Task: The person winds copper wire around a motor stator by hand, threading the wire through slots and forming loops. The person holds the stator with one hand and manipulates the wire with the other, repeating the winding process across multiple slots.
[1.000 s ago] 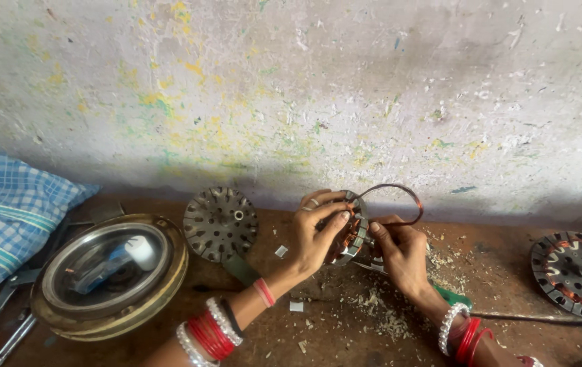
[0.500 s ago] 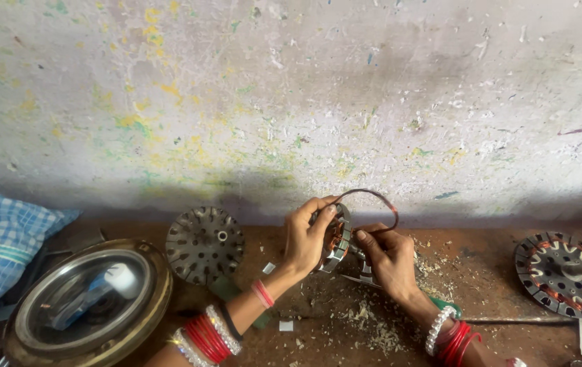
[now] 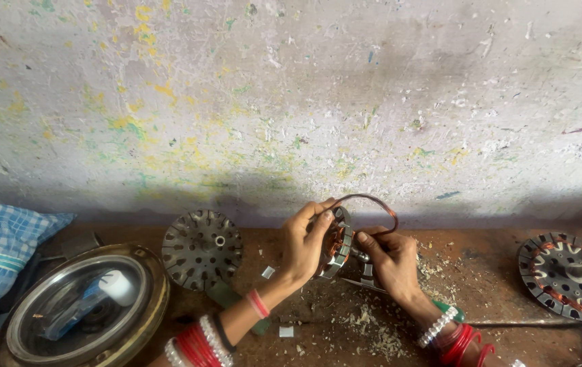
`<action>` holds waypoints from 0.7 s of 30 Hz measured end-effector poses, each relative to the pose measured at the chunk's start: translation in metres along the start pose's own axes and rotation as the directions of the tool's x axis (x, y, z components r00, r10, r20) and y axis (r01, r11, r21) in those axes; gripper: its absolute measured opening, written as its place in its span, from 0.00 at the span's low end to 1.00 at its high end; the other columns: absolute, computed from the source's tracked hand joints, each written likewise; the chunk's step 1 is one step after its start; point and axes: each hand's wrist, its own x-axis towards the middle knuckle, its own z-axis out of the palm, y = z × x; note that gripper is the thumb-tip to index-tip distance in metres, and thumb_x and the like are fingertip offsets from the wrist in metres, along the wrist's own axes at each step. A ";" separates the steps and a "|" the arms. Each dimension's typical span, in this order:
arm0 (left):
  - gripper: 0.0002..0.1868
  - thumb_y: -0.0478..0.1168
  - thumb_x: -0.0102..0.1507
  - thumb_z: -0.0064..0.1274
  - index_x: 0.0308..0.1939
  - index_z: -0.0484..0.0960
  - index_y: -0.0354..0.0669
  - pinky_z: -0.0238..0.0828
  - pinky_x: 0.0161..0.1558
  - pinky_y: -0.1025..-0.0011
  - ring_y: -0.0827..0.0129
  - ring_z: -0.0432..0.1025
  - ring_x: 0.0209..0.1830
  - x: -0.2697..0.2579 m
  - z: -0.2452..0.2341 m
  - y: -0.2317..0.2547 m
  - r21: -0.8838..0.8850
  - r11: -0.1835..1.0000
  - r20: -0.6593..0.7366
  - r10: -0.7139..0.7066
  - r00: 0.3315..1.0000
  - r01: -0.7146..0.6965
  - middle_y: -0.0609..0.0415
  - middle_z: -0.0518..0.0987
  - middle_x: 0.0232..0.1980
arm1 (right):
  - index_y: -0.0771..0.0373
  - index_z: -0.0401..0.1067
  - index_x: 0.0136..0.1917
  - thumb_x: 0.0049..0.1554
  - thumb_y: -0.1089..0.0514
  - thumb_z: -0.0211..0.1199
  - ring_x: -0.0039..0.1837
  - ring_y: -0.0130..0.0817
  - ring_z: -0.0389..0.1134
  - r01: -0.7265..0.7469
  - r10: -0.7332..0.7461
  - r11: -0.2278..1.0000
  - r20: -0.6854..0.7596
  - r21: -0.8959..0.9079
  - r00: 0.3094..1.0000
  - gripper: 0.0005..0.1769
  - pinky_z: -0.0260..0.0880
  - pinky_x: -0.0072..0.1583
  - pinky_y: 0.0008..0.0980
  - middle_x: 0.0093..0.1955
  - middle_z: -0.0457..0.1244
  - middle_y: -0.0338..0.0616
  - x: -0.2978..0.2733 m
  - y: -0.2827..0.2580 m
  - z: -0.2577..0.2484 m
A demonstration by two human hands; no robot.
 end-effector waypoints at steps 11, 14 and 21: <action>0.28 0.47 0.66 0.51 0.67 0.68 0.38 0.67 0.60 0.61 0.62 0.71 0.49 -0.019 0.001 0.015 0.080 0.988 0.066 0.125 0.990 -0.130 0.45 0.74 0.54 | 0.63 0.75 0.55 0.50 0.60 0.65 0.43 0.33 0.73 -0.031 0.019 0.985 0.075 0.167 0.997 0.18 0.75 0.46 0.31 0.46 0.72 0.48 -0.007 -0.017 -0.006; 0.17 0.46 0.67 0.54 0.54 0.73 0.40 0.64 0.68 0.58 0.60 0.68 0.64 -0.019 0.007 0.007 0.242 0.905 -0.025 0.366 0.930 -0.350 0.46 0.73 0.62 | 0.63 0.75 0.54 0.50 0.60 0.66 0.41 0.34 0.71 -0.068 0.055 0.981 0.074 0.181 0.996 0.18 0.70 0.43 0.30 0.44 0.72 0.47 -0.010 -0.021 -0.008; 0.10 0.44 0.66 0.51 0.44 0.81 0.44 0.65 0.67 0.52 0.53 0.65 0.65 -0.031 0.002 0.004 0.353 0.821 0.128 0.432 0.893 -0.448 0.42 0.71 0.64 | 0.65 0.78 0.47 0.56 0.55 0.62 0.24 0.26 0.57 -0.065 0.052 0.959 0.057 0.277 0.997 0.11 0.54 0.26 0.23 0.30 0.69 0.46 -0.010 -0.011 -0.006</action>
